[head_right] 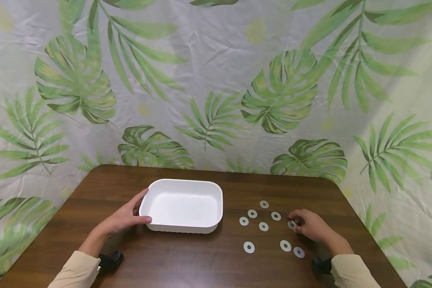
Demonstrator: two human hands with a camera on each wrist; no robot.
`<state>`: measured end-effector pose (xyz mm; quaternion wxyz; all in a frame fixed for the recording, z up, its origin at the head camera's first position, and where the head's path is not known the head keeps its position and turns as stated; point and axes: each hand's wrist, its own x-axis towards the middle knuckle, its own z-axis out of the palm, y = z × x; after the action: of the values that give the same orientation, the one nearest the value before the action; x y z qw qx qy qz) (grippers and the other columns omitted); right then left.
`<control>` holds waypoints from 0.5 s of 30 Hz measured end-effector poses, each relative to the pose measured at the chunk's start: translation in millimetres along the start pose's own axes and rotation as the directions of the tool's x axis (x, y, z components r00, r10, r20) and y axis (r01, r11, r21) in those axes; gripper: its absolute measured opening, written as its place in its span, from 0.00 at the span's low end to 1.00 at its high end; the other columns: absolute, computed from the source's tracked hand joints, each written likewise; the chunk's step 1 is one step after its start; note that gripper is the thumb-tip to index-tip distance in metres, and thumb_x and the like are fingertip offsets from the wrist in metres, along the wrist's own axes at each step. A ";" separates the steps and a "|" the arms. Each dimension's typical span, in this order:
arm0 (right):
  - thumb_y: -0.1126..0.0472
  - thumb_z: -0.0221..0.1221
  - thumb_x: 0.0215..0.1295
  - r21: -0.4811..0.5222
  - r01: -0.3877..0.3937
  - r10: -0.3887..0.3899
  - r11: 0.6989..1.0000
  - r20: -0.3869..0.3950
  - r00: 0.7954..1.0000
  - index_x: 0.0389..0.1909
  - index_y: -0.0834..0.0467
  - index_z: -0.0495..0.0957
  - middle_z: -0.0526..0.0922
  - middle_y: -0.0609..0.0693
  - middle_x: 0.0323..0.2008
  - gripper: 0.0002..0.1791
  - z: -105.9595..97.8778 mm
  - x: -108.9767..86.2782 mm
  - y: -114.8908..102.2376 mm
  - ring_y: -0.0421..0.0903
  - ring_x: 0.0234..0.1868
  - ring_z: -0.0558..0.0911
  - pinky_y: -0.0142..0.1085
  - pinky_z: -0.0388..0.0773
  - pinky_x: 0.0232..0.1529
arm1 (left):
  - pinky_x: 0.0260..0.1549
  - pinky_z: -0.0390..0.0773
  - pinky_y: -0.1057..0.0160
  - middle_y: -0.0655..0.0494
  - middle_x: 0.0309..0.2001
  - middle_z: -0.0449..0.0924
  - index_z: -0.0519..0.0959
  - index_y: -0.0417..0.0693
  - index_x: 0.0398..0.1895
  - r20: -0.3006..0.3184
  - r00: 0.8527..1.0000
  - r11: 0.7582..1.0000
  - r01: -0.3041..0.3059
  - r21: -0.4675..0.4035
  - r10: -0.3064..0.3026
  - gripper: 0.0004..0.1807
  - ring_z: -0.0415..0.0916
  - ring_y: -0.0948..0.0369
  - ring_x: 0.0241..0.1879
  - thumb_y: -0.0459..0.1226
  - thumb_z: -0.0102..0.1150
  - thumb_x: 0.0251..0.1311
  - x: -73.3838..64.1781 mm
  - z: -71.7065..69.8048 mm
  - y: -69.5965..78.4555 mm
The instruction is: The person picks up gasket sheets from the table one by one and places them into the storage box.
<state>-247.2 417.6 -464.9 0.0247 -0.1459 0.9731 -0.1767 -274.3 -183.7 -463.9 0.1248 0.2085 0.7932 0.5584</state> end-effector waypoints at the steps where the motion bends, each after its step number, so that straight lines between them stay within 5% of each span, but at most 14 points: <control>1: 0.66 0.69 0.53 -0.001 -0.003 0.003 1.000 0.009 1.000 0.45 0.59 0.81 0.80 0.47 0.36 0.16 -0.4 0.8 -0.9 0.38 0.35 0.75 0.36 0.73 0.35 | 0.49 0.73 0.72 0.30 0.76 0.46 0.37 0.41 0.80 0.000 1.000 1.000 0.000 0.000 0.000 0.59 0.64 0.40 0.66 0.39 0.71 0.56 -0.3 0.0 0.4; 10: 0.70 0.69 0.49 0.005 -0.051 0.051 0.999 0.091 0.995 0.34 0.61 0.77 0.80 0.50 0.34 0.13 -7.1 13.5 -7.6 0.44 0.36 0.77 0.38 0.73 0.36 | 0.48 0.74 0.71 0.30 0.76 0.46 0.37 0.43 0.80 0.003 1.000 0.999 0.012 -0.030 -0.012 0.60 0.64 0.40 0.66 0.38 0.71 0.55 -1.0 -1.0 3.2; 15: 0.70 0.69 0.48 -0.004 -0.055 0.055 0.998 0.042 0.998 0.34 0.58 0.70 0.76 0.48 0.32 0.17 -4.5 11.5 -8.6 0.44 0.34 0.71 0.38 0.68 0.35 | 0.48 0.75 0.70 0.30 0.76 0.46 0.36 0.44 0.80 0.019 1.000 0.999 0.011 -0.042 -0.010 0.61 0.65 0.39 0.65 0.38 0.71 0.55 0.1 -0.5 3.0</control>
<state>-256.2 408.1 -457.7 0.0499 -0.1227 0.9762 -0.1715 -274.0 -183.2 -460.9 0.1394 0.2067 0.7813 0.5723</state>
